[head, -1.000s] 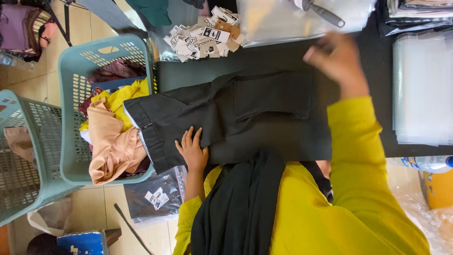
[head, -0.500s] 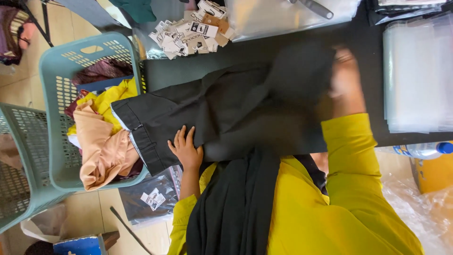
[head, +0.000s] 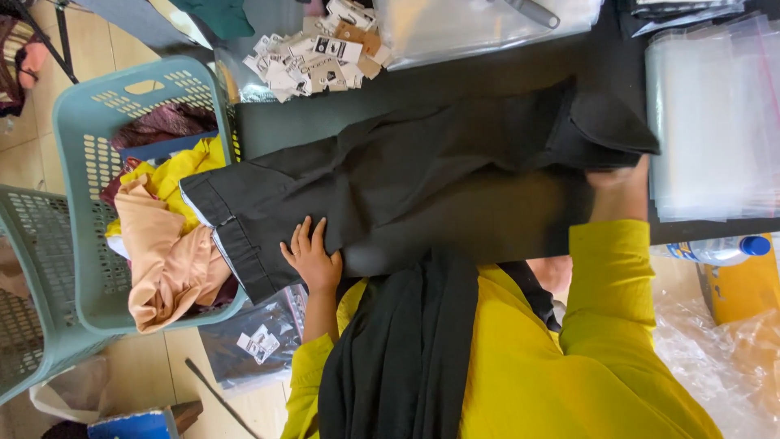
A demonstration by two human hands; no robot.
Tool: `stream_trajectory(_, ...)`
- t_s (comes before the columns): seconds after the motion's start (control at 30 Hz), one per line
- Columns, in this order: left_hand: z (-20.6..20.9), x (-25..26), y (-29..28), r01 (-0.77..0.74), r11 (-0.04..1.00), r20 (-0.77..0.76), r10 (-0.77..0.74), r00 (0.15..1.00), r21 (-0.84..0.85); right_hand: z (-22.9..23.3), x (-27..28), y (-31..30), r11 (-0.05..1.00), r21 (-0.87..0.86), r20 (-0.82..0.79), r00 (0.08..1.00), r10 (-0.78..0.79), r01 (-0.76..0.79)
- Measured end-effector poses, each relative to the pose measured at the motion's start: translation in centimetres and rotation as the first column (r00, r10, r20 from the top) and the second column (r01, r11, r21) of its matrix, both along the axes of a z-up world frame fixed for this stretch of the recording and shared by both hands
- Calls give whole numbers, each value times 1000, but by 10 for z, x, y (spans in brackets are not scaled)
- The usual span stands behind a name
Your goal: Lint rolling, folding, and packaging black pants into plastic bags for shipping or storage.
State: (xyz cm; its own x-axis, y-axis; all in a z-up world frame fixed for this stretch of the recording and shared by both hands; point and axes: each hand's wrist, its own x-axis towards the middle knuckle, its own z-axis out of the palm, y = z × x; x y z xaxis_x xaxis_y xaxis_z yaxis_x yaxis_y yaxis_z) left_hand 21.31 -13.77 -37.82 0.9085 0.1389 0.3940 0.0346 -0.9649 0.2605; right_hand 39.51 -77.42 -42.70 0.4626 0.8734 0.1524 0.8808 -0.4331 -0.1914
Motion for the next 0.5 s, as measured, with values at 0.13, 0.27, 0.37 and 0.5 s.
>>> stream_trajectory(0.13,-2,1,1,6,1000,-8,-6,1000,4,-24,14,-52,981,-135,92,984,154,-141)
stream_trajectory(0.27,5,-2,-1,5,1000,-10,-6,1000,-29,-50,26,-76,882,-346,198,894,402,-320)
stream_trajectory(0.37,-1,-1,1,-8,995,7,9,1000,-94,-67,32,-81,779,-490,233,802,550,-392)
stream_trajectory(0.5,-42,1,49,-59,855,47,96,994,-515,-82,47,-107,600,-673,242,638,731,-433)
